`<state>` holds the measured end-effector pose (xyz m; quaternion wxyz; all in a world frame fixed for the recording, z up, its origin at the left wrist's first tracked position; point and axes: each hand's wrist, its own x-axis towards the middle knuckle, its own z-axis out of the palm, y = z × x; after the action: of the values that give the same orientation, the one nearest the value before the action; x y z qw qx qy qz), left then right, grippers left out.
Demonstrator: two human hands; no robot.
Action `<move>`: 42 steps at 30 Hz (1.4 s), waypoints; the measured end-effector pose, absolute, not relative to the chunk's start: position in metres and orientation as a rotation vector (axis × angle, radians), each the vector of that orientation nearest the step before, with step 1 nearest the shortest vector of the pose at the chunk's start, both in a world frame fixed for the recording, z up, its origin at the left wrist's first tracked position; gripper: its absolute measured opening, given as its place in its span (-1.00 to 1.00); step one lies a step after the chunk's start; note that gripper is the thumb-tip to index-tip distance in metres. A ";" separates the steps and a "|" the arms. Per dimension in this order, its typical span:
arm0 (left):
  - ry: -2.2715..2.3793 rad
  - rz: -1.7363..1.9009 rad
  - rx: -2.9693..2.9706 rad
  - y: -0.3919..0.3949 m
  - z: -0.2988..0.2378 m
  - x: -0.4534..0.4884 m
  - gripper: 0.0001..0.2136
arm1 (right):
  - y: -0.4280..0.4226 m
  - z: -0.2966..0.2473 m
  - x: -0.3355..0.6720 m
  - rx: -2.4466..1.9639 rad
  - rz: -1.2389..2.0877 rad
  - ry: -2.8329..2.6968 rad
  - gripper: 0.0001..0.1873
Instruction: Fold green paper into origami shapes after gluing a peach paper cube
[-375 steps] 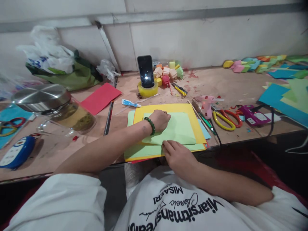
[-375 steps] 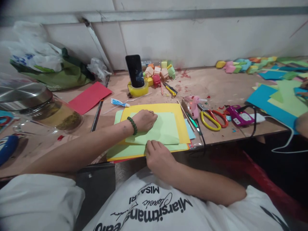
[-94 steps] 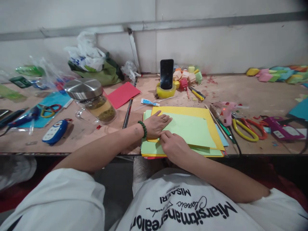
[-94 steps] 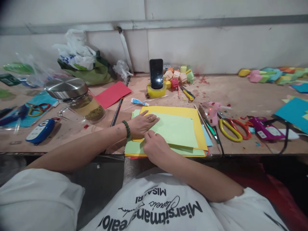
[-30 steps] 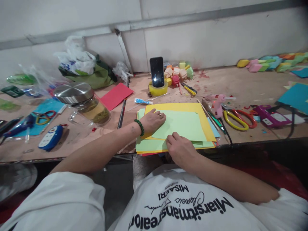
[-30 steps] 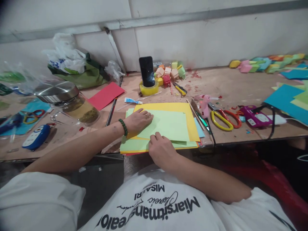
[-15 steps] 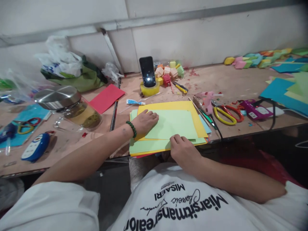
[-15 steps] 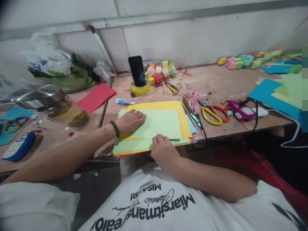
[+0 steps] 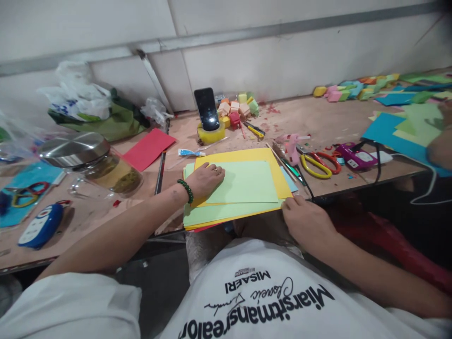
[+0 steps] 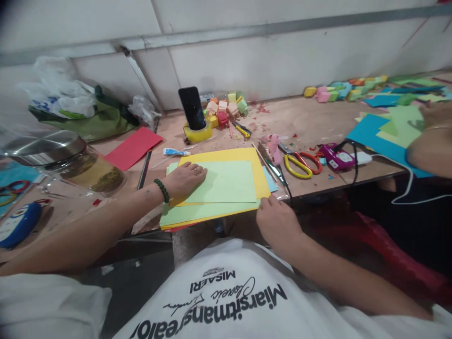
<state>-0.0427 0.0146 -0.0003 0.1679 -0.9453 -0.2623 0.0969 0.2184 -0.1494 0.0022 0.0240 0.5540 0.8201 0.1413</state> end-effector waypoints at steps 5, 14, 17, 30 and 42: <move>-0.766 0.313 -2.692 0.013 0.008 -0.041 -0.65 | -0.133 0.007 0.203 1.718 0.379 2.841 -0.54; -0.962 0.074 -2.935 -0.056 0.001 -0.025 -0.22 | -0.106 -0.023 0.167 1.440 0.060 3.018 -0.56; -1.047 0.090 -3.055 -0.075 -0.014 -0.019 0.01 | -0.110 -0.027 0.170 1.389 0.186 3.038 -0.51; -1.126 0.080 -3.110 -0.075 -0.023 -0.021 0.08 | -0.141 -0.024 0.234 1.493 0.573 2.898 -0.60; -1.405 0.104 -2.815 -0.098 -0.024 -0.058 -0.11 | -0.138 -0.029 0.251 1.468 0.684 2.958 -0.66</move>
<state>-0.0581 -0.0978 -0.0244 -0.0030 -0.8942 -0.4464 0.0330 0.2505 -0.1380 -0.0288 -0.1154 0.4324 0.8712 0.2015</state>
